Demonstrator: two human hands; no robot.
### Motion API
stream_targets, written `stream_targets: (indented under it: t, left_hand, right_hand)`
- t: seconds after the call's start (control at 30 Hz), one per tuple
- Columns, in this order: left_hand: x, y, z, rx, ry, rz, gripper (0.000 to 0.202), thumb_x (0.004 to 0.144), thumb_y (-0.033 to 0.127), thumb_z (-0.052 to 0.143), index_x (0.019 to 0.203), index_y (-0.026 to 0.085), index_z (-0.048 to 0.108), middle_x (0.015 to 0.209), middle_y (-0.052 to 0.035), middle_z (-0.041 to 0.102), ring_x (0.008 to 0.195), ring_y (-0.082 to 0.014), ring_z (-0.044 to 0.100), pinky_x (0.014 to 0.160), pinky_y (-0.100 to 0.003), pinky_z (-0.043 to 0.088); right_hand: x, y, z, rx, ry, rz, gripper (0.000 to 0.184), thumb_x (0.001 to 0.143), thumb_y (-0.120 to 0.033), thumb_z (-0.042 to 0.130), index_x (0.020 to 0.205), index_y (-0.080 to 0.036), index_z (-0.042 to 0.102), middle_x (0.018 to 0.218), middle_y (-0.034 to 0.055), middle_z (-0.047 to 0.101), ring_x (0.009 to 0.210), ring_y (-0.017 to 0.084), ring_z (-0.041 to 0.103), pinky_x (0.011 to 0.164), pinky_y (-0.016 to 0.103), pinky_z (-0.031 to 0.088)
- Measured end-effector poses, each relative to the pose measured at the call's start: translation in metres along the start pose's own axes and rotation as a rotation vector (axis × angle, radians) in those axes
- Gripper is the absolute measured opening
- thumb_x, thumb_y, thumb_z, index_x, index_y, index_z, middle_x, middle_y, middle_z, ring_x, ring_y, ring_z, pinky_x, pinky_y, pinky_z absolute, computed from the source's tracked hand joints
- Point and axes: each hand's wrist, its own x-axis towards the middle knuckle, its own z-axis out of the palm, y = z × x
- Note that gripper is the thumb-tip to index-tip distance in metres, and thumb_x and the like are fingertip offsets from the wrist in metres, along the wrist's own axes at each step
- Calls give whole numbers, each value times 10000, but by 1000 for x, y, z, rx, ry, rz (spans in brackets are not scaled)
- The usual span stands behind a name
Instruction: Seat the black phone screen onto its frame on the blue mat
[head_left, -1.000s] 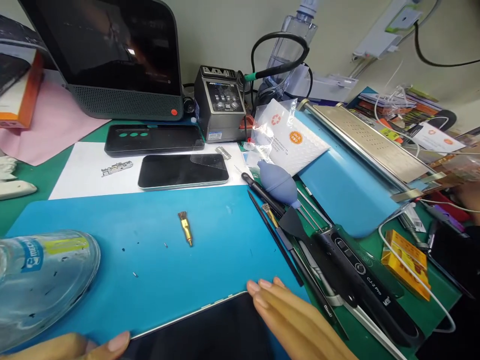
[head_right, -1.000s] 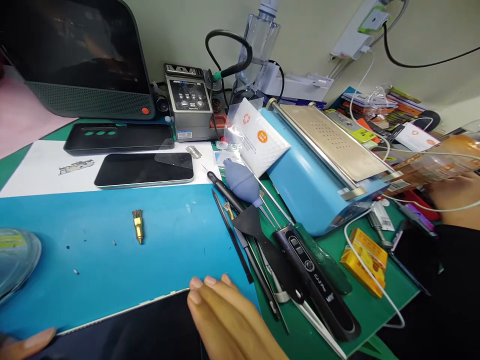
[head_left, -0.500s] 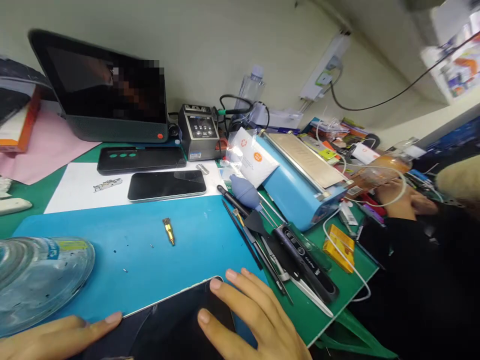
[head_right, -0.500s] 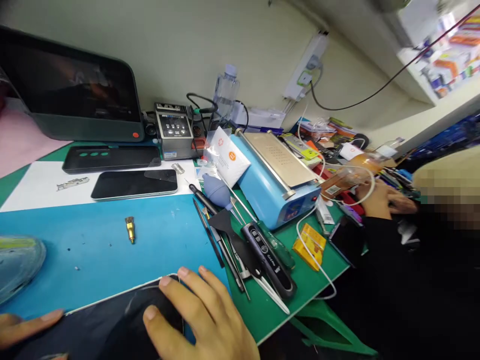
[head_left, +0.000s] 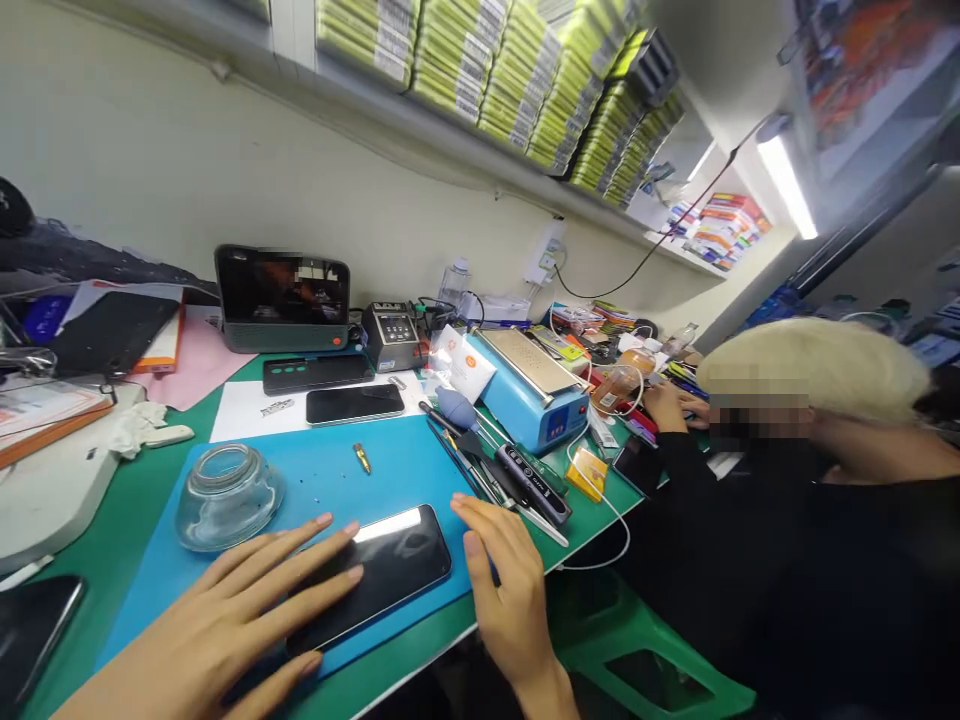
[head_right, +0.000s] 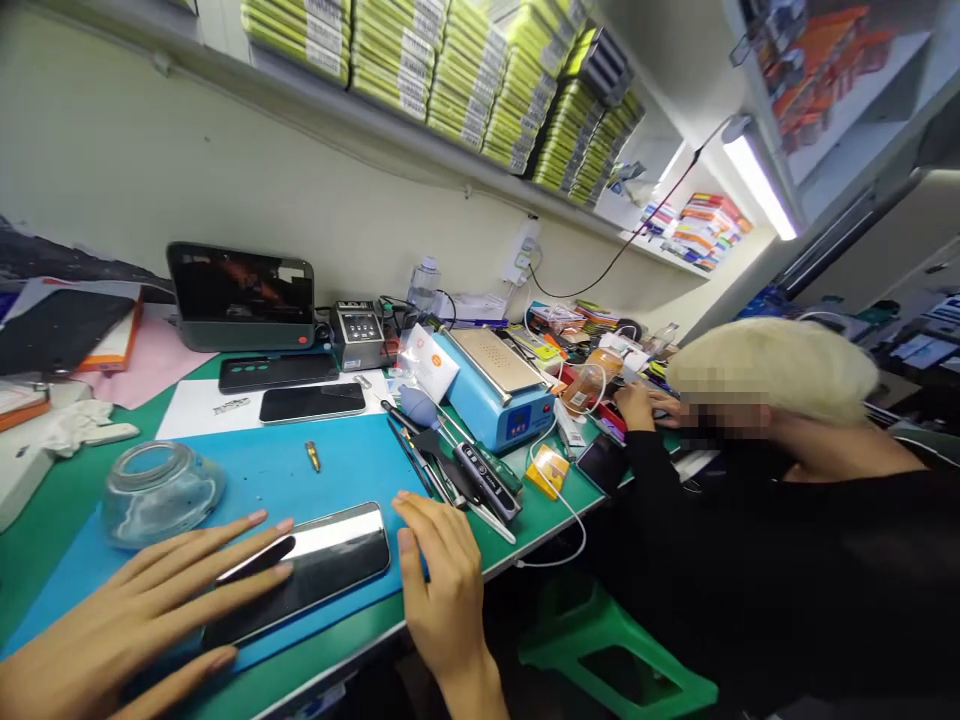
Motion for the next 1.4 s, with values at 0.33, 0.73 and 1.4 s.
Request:
stream_targets:
  t: [0.33,0.73,1.4]
  left_hand:
    - [7,4,5,-161,146,55,807,1004,499,520,1704,241,214,1586,8,411,1358,-149,575,1020,-244,553]
    - [-11,6,30,-1085,-396,-467,683,1008,695,487,1586,450,215,1673,124,298,1545,-57,355,1308,-211,320]
    - [15,-3,-12,-712,-109,-115,463,1109,459,378,1464,221,556,1626,11,405,1524,-132,413,1329,-297,327]
  right_hand:
    - [-27,-69,47,-255,-25,-147,731,1214,-621,116,1496,-136,586,1545,21,417,1464,261,381,1344,478,160]
    - [-30,-102,58,-370,-156,51,712,1226,-527,224,1552,35,514,1647,98,199,1559,286,141,1349,450,-36]
    - [-36,-37,59,-307,229,-139,409,1221,-341,271,1494,-163,518,1461,69,506,1342,266,486,1196,423,238]
